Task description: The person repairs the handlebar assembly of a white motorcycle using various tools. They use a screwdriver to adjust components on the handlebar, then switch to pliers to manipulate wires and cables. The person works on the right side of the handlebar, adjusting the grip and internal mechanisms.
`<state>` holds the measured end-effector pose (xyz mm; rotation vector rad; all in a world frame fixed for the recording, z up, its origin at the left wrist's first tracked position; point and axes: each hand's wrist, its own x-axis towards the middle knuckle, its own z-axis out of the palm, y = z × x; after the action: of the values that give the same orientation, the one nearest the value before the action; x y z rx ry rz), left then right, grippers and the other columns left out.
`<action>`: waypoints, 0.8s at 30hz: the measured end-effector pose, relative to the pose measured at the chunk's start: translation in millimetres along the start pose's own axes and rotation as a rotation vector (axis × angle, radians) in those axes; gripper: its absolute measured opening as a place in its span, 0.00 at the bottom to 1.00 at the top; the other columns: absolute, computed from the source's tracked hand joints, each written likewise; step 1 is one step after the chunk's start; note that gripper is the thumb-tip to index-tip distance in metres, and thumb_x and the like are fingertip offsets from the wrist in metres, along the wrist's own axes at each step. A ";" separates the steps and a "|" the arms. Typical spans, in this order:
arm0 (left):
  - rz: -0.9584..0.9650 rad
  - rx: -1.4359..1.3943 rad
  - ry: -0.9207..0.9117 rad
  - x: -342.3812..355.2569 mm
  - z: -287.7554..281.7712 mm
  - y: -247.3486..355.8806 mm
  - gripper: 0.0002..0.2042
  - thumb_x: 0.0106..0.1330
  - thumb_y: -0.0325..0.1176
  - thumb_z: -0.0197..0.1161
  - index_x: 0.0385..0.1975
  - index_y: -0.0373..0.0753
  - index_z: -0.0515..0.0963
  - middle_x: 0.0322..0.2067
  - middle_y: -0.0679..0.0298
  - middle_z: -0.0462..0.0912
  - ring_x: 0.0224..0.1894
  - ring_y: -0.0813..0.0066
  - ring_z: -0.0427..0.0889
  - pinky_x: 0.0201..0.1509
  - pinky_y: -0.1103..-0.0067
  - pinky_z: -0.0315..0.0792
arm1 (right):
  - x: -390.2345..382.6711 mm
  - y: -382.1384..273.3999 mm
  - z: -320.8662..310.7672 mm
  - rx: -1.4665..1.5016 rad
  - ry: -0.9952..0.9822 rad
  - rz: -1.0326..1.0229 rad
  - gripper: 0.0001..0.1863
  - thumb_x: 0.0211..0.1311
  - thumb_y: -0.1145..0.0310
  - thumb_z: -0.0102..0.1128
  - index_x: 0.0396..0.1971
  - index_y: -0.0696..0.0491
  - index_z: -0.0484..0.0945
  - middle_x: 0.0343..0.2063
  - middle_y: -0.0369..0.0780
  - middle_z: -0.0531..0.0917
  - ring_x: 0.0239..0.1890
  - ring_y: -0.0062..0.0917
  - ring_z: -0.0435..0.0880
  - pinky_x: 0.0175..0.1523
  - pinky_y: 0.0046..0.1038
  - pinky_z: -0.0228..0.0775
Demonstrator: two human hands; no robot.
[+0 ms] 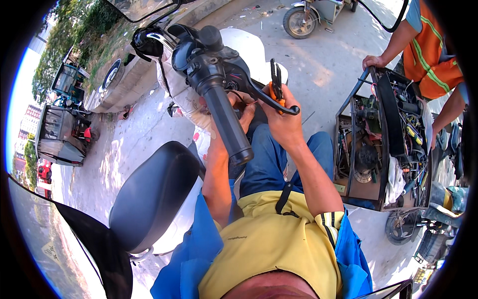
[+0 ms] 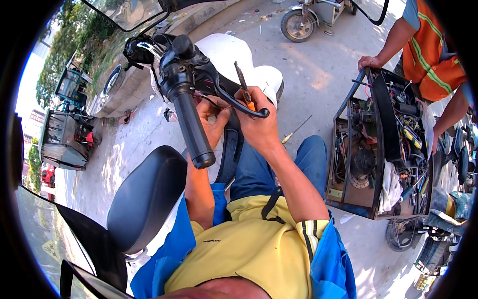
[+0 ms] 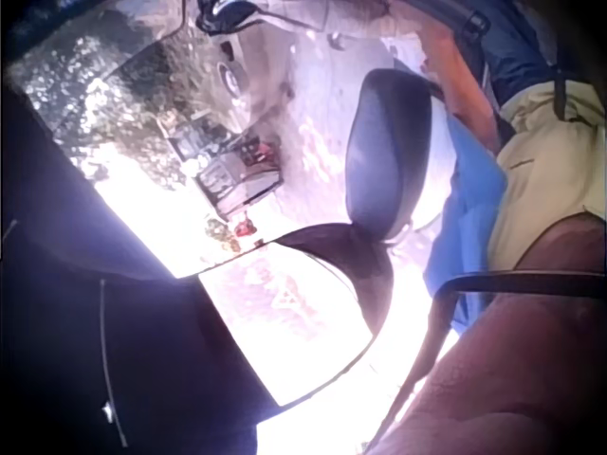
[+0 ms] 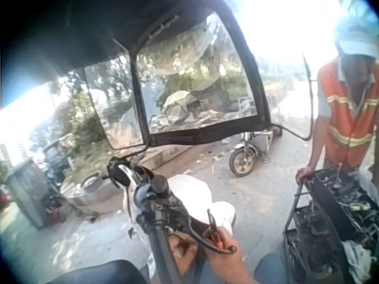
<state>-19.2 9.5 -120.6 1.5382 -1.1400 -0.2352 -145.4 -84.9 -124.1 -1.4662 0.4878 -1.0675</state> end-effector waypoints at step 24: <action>-0.048 -0.316 0.235 -4.1 20.3 -6.6 0.07 0.74 0.32 0.66 0.44 0.36 0.81 0.36 0.65 0.84 0.36 0.80 0.80 0.46 0.80 0.76 | -27.0 6.1 -28.5 -0.528 0.009 0.040 0.22 0.61 0.73 0.69 0.55 0.60 0.78 0.42 0.50 0.82 0.43 0.46 0.85 0.47 0.39 0.76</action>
<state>-31.7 -1.4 -134.6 1.2760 -0.8379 -0.2466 -180.5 -80.2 -142.1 -1.9003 0.8478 -0.9529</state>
